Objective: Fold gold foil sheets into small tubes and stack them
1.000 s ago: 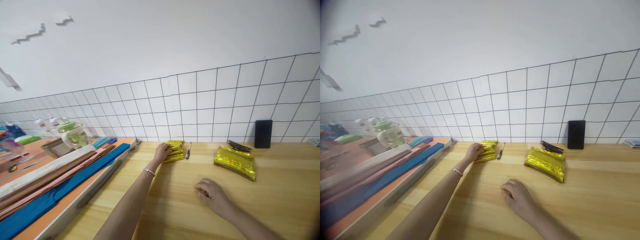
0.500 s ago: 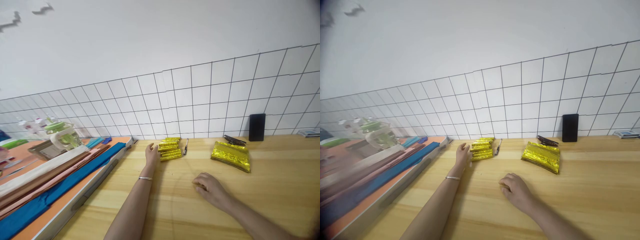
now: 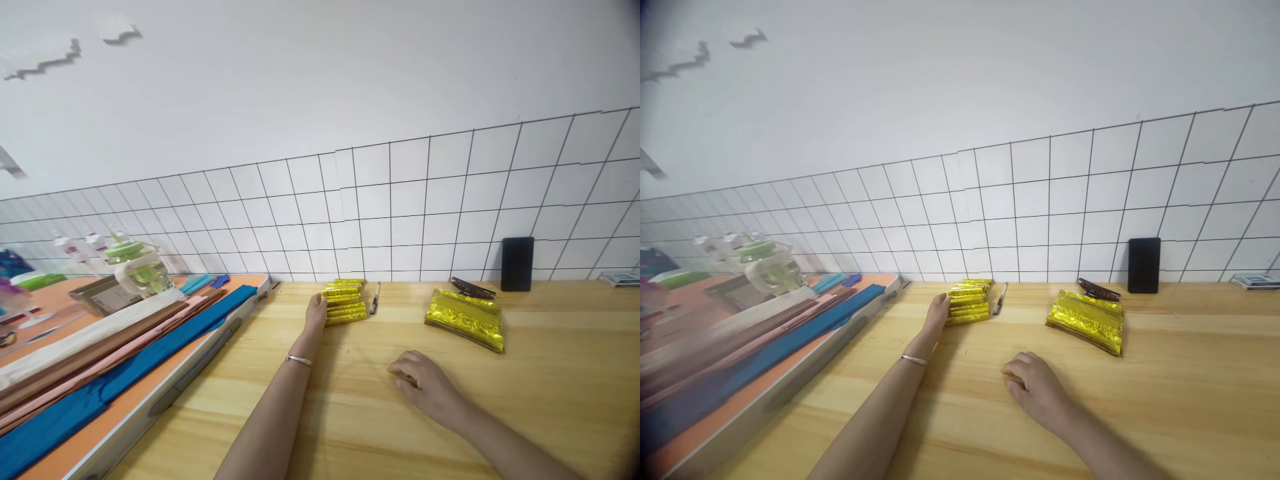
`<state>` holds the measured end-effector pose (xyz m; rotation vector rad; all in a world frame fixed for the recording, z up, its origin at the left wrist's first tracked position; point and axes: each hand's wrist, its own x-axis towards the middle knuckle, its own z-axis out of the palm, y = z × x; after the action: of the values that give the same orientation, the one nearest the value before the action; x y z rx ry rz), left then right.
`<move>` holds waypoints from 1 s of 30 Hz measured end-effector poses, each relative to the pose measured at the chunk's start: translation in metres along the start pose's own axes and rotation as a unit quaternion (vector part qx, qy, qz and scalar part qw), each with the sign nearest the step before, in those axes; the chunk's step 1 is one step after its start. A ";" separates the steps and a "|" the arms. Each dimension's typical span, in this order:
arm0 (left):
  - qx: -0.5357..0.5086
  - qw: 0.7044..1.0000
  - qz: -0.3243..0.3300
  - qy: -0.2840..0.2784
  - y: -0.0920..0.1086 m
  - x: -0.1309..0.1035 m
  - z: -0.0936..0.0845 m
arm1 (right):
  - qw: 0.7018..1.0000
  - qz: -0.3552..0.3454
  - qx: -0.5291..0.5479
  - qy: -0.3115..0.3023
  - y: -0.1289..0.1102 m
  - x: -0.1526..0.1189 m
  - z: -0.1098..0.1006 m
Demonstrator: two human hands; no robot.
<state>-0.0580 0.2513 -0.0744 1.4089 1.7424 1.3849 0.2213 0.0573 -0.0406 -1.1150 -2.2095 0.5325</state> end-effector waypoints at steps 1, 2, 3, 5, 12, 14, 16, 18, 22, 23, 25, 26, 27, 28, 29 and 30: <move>0.011 1.000 0.012 -0.003 0.001 -0.001 0.001 | 1.000 0.001 0.000 0.000 0.000 0.000 0.000; 0.024 0.999 0.023 -0.004 0.002 -0.002 0.002 | 1.000 0.001 -0.001 0.001 0.000 0.000 0.000; 0.038 0.999 0.031 -0.002 0.003 -0.003 0.001 | 1.000 0.003 -0.002 0.001 0.000 0.000 0.000; 0.067 0.997 0.048 0.011 0.009 -0.005 -0.002 | 1.000 0.005 -0.005 0.001 0.000 0.001 0.000; 0.163 0.954 0.241 -0.072 0.043 -0.032 0.002 | 1.000 -0.001 -0.011 -0.001 0.000 0.001 -0.002; 0.247 0.905 0.315 -0.146 0.045 -0.039 0.006 | 1.000 -0.002 -0.014 0.000 0.001 0.000 -0.002; 0.306 0.878 0.332 -0.159 0.042 -0.042 0.006 | 1.000 -0.003 -0.014 0.003 0.001 0.000 -0.001; 0.334 0.883 0.305 -0.127 0.036 -0.040 0.004 | 1.000 -0.002 -0.012 0.005 0.001 -0.001 -0.001; 0.357 0.892 0.262 -0.088 0.026 -0.032 -0.003 | 1.000 -0.001 -0.009 0.000 0.001 -0.001 -0.002; 0.357 0.893 0.260 -0.085 0.025 -0.030 -0.004 | 1.000 0.000 -0.010 0.000 0.001 -0.001 -0.002; 0.355 0.894 0.261 -0.077 0.025 -0.029 -0.006 | 1.000 0.001 -0.013 0.001 0.001 -0.002 -0.002; 0.355 0.895 0.262 -0.072 0.025 -0.029 -0.006 | 1.000 0.001 -0.015 0.003 0.001 -0.001 -0.001; 0.355 0.894 0.264 -0.066 0.025 -0.030 -0.006 | 1.000 0.002 -0.017 0.005 0.002 -0.001 -0.001; 0.356 0.894 0.265 -0.060 0.026 -0.030 -0.006 | 1.000 0.001 -0.017 0.004 0.002 -0.001 -0.001; 0.359 0.894 0.264 -0.054 0.026 -0.030 -0.005 | 1.000 0.001 -0.017 0.003 0.002 -0.001 -0.001; 0.361 0.893 0.263 -0.049 0.026 -0.031 -0.005 | 1.000 0.000 -0.017 0.002 0.002 -0.001 -0.001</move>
<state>-0.0414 0.2198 -0.0550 2.4472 1.9923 0.8666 0.2237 0.0578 -0.0414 -1.1317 -2.2234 0.4951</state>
